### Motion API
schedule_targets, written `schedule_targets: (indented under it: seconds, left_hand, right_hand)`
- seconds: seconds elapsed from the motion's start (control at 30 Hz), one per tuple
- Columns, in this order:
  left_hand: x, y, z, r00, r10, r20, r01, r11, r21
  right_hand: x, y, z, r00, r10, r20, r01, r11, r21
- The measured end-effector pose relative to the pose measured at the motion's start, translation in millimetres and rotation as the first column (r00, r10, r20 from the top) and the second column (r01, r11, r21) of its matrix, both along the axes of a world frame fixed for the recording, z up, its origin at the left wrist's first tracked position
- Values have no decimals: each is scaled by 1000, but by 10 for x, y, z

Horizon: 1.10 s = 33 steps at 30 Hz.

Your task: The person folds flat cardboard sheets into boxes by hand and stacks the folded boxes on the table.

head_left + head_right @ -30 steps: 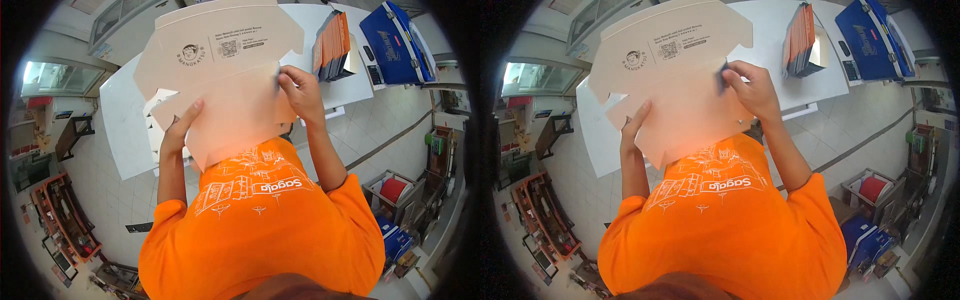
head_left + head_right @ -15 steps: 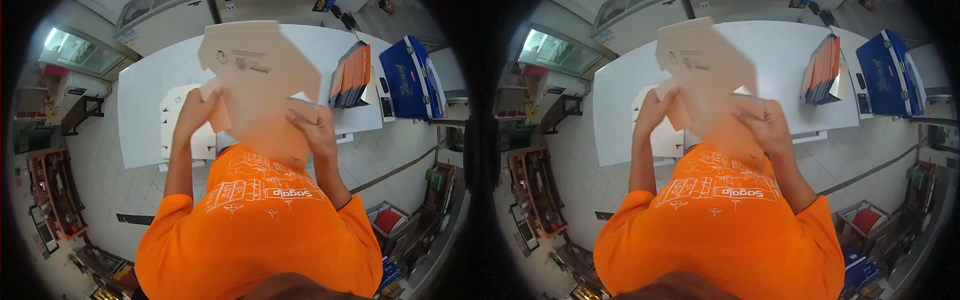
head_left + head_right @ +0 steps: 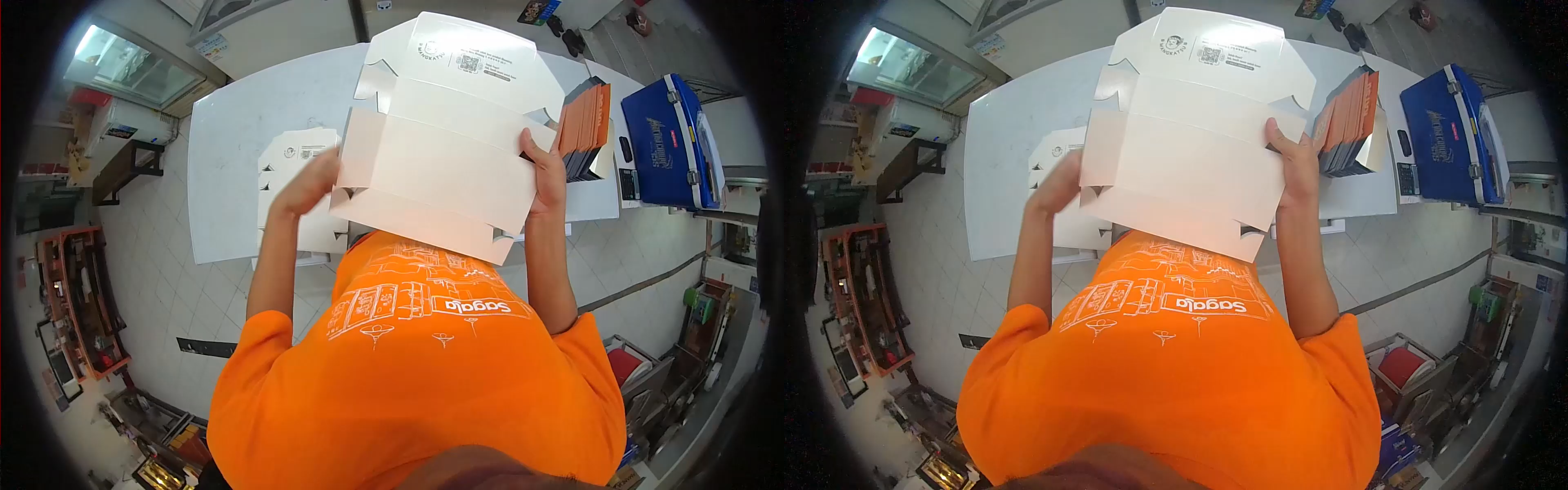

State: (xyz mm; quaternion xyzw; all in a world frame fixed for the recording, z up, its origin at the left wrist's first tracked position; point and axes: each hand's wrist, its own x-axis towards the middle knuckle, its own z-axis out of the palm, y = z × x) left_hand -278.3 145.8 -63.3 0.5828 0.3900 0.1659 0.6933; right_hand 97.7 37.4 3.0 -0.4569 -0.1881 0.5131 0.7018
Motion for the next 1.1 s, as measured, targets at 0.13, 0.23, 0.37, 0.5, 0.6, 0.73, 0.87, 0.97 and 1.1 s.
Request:
schedule_targets:
  seconds: [0.13, 0.23, 0.37, 0.5, 0.6, 0.73, 0.87, 0.97, 1.1]
  left_hand:
    - [4, -357, -214, 954, -32, 297, 107, 965, -241]
    - [-26, -475, -308, 889, 38, 456, 147, 920, -364]
    - [-105, -583, -583, 830, 185, 526, 176, 808, -562]
    - [-52, -714, -624, 827, 344, 444, 86, 704, -705]
    - [27, -799, -670, 781, 360, 510, 155, 679, -717]
    - [31, -786, -701, 779, 338, 528, 195, 669, -717]
    - [5, -906, -1012, 675, 439, 593, 294, 577, -762]
    - [-9, -949, -982, 689, 372, 623, 303, 632, -713]
    - [187, -880, -60, 951, 54, 303, 148, 783, -604]
  right_hand:
    - [93, -21, -237, 996, 22, -81, -25, 999, -30]
    - [75, -71, -295, 995, -28, -99, 24, 999, -45]
    - [63, -71, -226, 992, 9, -122, -10, 1000, -7]
    - [86, -90, -295, 995, 11, -97, -10, 1000, 13]
    - [92, -123, -340, 991, 62, -122, -59, 998, 27]
    - [60, -170, -299, 992, 39, -120, -40, 999, -12]
    - [-16, -203, -231, 987, 66, -146, -69, 998, -11]
    - [33, -212, -341, 987, 77, -144, -79, 997, -12]
    - [103, -281, -337, 999, 11, -53, -15, 997, -70]
